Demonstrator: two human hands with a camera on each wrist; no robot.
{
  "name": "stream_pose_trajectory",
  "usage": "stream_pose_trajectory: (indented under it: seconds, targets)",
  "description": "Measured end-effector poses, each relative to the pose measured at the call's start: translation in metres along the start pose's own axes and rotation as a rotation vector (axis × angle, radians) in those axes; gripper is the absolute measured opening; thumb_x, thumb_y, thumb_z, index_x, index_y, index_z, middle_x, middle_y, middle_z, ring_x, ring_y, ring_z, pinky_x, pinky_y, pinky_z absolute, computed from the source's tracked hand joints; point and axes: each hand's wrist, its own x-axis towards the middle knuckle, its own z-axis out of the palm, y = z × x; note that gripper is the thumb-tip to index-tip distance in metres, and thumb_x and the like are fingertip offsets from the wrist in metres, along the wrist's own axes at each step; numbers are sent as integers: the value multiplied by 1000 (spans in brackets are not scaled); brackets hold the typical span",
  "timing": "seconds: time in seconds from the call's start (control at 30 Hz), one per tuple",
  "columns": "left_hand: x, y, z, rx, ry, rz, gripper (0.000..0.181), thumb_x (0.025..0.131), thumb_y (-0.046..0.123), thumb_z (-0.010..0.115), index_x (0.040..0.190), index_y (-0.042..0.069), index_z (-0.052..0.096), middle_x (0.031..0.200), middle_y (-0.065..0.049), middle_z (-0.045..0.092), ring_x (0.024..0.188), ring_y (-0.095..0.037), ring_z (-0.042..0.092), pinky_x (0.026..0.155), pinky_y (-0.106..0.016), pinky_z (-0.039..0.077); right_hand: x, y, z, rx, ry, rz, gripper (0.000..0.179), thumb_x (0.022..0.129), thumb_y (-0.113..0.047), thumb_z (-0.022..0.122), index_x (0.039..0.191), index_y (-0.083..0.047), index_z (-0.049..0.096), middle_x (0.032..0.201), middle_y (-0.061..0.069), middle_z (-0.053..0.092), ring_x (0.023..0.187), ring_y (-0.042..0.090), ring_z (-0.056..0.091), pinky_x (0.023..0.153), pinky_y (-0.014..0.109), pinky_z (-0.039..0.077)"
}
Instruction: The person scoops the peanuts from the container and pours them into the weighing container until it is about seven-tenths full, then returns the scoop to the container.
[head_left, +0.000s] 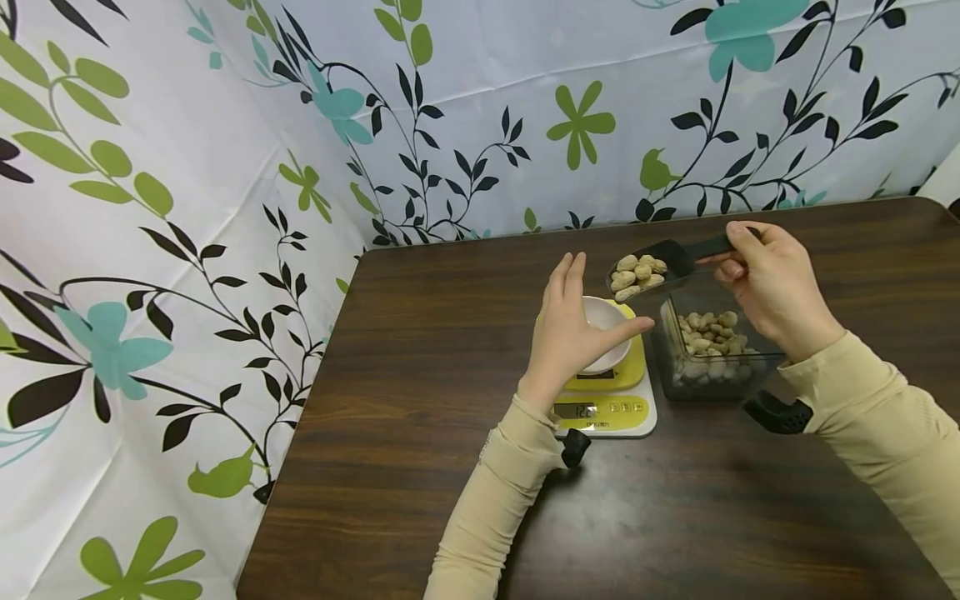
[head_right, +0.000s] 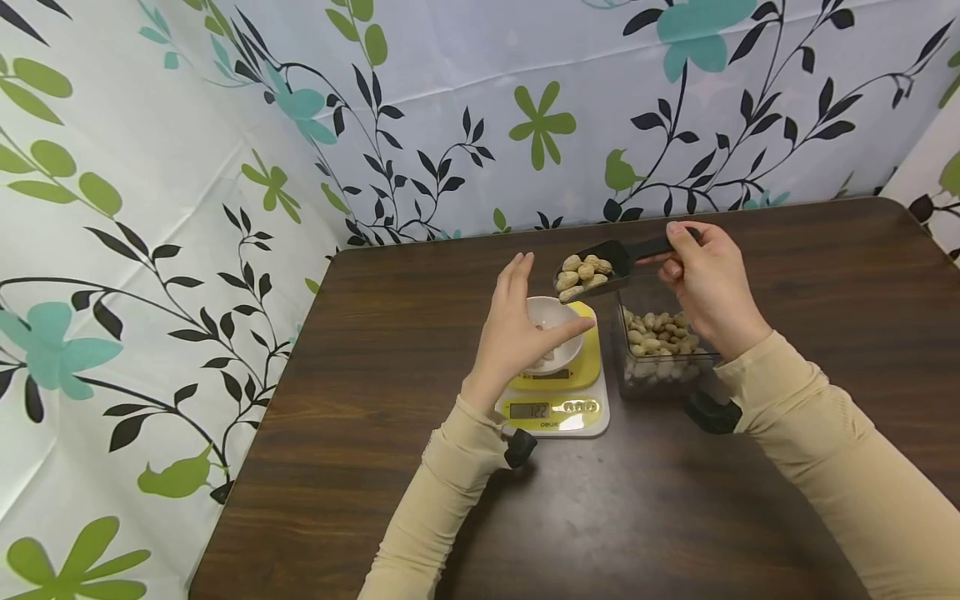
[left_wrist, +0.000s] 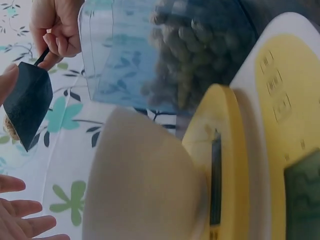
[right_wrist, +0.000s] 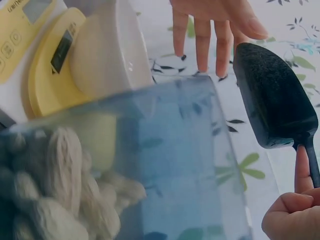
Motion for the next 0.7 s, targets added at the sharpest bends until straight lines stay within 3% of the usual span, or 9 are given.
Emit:
stream_pose_trajectory:
  seconds: [0.17,0.47,0.7]
  targets:
    - [-5,-12,-2,-45,9,-9,108,67,63,72,151,23,16,156,0,16,141,-24,26,106,-49,37,0,8,7,-116,-21,41,29,93,-30,52,106,-9,36,84,-2,37,63,8,32,60,25,27]
    - [-19,-34,11,4,-41,-46,112,66,66,70,151,18,15,156,-5,17,141,-29,27,108,-49,34,-1,18,11,-307,-35,103,30,94,-36,49,109,-13,38,76,-8,58,64,9,31,60,26,26]
    - [-24,-45,20,22,-83,-75,120,62,65,74,151,16,12,155,-9,18,140,-29,27,107,-47,36,-1,24,9,-398,-48,137,28,95,-38,44,110,-16,33,80,-5,44,67,9,31,61,27,27]
